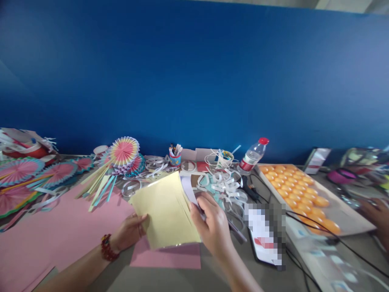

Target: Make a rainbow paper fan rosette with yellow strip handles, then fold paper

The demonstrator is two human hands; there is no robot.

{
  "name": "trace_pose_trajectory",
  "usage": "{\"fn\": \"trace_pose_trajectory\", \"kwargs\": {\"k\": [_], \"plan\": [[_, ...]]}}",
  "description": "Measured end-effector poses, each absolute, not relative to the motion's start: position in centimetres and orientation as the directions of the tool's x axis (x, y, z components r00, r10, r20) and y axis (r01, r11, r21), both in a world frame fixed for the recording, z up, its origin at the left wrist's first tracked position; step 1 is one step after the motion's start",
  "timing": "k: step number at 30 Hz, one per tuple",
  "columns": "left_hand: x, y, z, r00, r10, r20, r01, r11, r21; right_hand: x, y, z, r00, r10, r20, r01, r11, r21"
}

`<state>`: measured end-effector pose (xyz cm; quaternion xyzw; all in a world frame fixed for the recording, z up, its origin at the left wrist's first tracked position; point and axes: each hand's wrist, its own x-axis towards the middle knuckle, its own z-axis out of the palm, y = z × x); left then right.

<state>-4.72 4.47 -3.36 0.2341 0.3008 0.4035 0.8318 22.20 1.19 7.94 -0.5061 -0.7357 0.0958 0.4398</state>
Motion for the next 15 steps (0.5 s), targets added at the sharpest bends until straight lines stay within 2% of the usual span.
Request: {"fn": "trace_pose_trajectory", "kwargs": {"k": [5, 11, 15], "plan": [[-4.91, 4.66, -3.62, 0.497, 0.818, -0.288, -0.548, 0.554, 0.627, 22.67, 1.46, 8.19, -0.043, 0.837, 0.545, 0.61, 0.454, -0.649], [-5.05, 4.86, -4.03, 0.489, 0.827, -0.278, -0.562, 0.543, 0.624, 23.15, 1.42, 8.64, -0.154, 0.907, 0.391, 0.571, 0.405, -0.714], [-5.04, 4.64, -3.77, 0.482, 0.822, -0.303, -0.559, 0.555, 0.616, 22.96, 1.74, 8.13, -0.103, 0.912, 0.397, 0.534, 0.388, -0.752]]}}
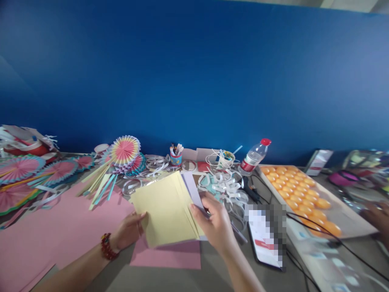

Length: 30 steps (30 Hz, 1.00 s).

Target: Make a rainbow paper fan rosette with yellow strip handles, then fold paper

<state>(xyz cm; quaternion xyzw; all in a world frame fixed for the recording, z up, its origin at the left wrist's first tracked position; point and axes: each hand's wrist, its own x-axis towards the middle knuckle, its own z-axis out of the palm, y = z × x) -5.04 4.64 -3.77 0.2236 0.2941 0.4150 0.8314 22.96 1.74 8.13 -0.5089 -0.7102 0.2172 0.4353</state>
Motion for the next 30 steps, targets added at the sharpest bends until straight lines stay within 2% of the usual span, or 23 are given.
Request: {"fn": "trace_pose_trajectory", "kwargs": {"k": [5, 9, 12, 15, 17, 19, 21, 25, 30], "plan": [[-4.9, 4.6, -3.9, 0.49, 0.81, -0.322, -0.552, 0.574, 0.605, 22.5, 1.9, 7.3, -0.072, 0.926, 0.371, 0.492, 0.356, -0.794], [-4.8, 4.7, -3.8, 0.459, 0.811, -0.363, -0.557, 0.581, 0.594, 22.7, 1.6, 7.4, -0.148, 0.931, 0.334, 0.462, 0.364, -0.809], [-5.1, 4.8, -3.6, 0.461, 0.804, -0.376, -0.567, 0.592, 0.572, 22.4, 0.8, 8.0, -0.197, 0.908, 0.37, 0.483, 0.419, -0.769], [-5.5, 4.9, -4.0, 0.483, 0.788, -0.382, -0.584, 0.615, 0.53, 21.2, -0.5, 8.6, -0.221, 0.857, 0.466, 0.56, 0.503, -0.658], [-5.8, 5.1, -4.5, 0.489, 0.777, -0.396, -0.603, 0.63, 0.49, 20.1, -1.3, 8.6, -0.278, 0.751, 0.599, 0.596, 0.624, -0.506], [-6.0, 5.3, -4.9, 0.479, 0.781, -0.4, -0.632, 0.623, 0.46, 19.2, -1.8, 8.4, -0.375, 0.638, 0.673, 0.591, 0.724, -0.356], [-6.2, 5.5, -5.1, 0.467, 0.791, -0.396, -0.654, 0.61, 0.448, 18.6, -2.0, 8.2, -0.422, 0.592, 0.687, 0.568, 0.763, -0.308], [-6.0, 5.4, -4.5, 0.458, 0.791, -0.405, -0.652, 0.609, 0.452, 18.8, -1.7, 8.1, -0.356, 0.671, 0.651, 0.563, 0.71, -0.423], [-5.3, 5.0, -3.9, 0.446, 0.792, -0.418, -0.603, 0.611, 0.514, 20.3, -0.9, 8.0, -0.136, 0.816, 0.561, 0.688, 0.485, -0.539]]}}
